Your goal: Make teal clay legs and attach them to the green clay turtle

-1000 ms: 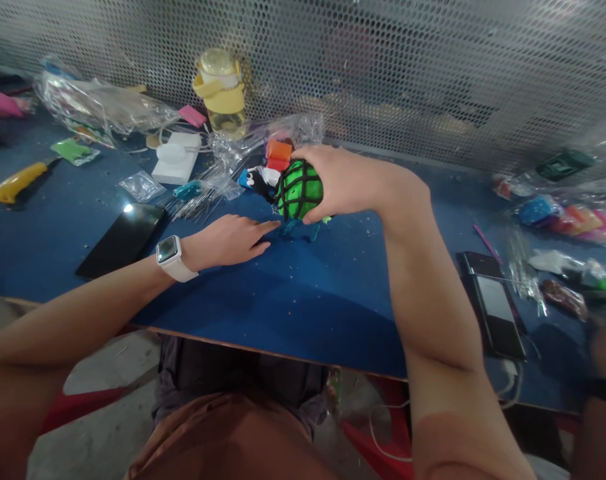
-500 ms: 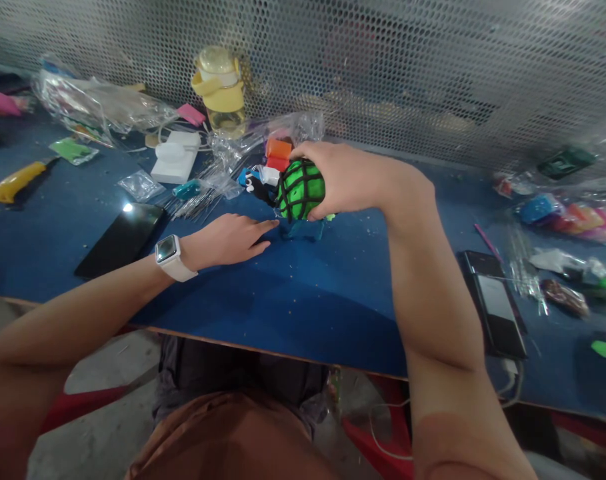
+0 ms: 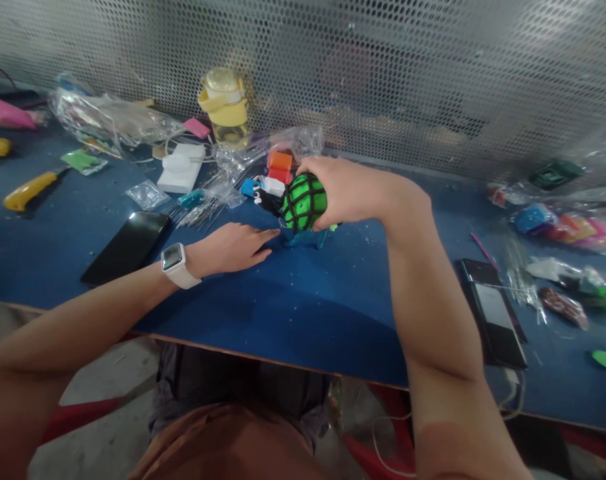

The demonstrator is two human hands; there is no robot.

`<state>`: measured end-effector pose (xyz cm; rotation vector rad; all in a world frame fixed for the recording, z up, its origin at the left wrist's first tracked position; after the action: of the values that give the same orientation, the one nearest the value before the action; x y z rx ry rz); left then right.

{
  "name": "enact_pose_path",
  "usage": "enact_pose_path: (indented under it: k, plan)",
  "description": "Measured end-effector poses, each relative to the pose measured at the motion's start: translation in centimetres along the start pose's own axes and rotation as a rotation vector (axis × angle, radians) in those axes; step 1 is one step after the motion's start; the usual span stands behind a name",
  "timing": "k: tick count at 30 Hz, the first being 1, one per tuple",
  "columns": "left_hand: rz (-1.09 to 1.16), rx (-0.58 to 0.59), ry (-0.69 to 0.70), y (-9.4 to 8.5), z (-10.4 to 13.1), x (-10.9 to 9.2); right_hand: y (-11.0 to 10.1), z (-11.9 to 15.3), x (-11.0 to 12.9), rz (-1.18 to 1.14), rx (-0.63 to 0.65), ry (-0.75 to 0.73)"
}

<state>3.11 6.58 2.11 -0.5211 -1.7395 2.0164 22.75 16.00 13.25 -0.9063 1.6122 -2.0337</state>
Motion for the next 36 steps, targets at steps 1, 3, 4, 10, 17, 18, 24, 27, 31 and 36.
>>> enact_pose_path:
  k: [1, 3, 4, 10, 17, 18, 24, 27, 31, 36]
  plan:
    - [0.003, -0.002, 0.004, 0.0, 0.0, 0.0, 0.0, -0.1, -0.1, 0.003, -0.007, -0.003]
    - [0.015, -0.006, 0.009, 0.1, -0.1, 0.0, -0.1, -0.1, -0.2, 0.002, -0.017, -0.012]
    - [0.024, -0.006, 0.009, 0.1, -0.1, 0.0, -0.3, 0.0, -0.2, -0.002, -0.017, -0.014]
    - [0.065, -0.007, 0.020, 0.3, -0.3, 0.0, -2.8, 2.5, -1.3, -0.015, -0.049, 0.082]
    - [0.107, -0.044, 0.054, 0.7, -0.4, 0.1, -9.4, 4.9, -7.7, 0.144, -0.171, 0.260]
    - [0.111, -0.048, 0.059, 0.8, -0.5, 0.1, -10.2, 4.8, -8.7, 0.152, -0.181, 0.271]
    - [0.127, -0.026, 0.042, 0.7, -0.6, 0.1, -12.3, 3.4, -12.0, 0.118, -0.196, 0.386]
    - [0.139, -0.021, 0.055, 0.7, -0.6, 0.1, -12.5, 3.2, -12.4, 0.074, -0.167, 0.389]
    - [0.134, -0.029, 0.059, 0.8, -0.6, 0.2, -12.6, 3.7, -14.2, 0.131, -0.196, 0.474]
    - [0.117, -0.050, 0.054, 1.1, -0.8, 0.2, -11.4, 5.2, -17.4, 0.218, -0.139, 0.449]
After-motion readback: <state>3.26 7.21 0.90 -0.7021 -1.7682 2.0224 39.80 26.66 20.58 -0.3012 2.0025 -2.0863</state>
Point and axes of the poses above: each hand's wrist, its own z-axis away from the middle knuckle, its own y-axis out of the palm, x = y × z, the point moved 4 cm from there along -z, towards the middle knuckle
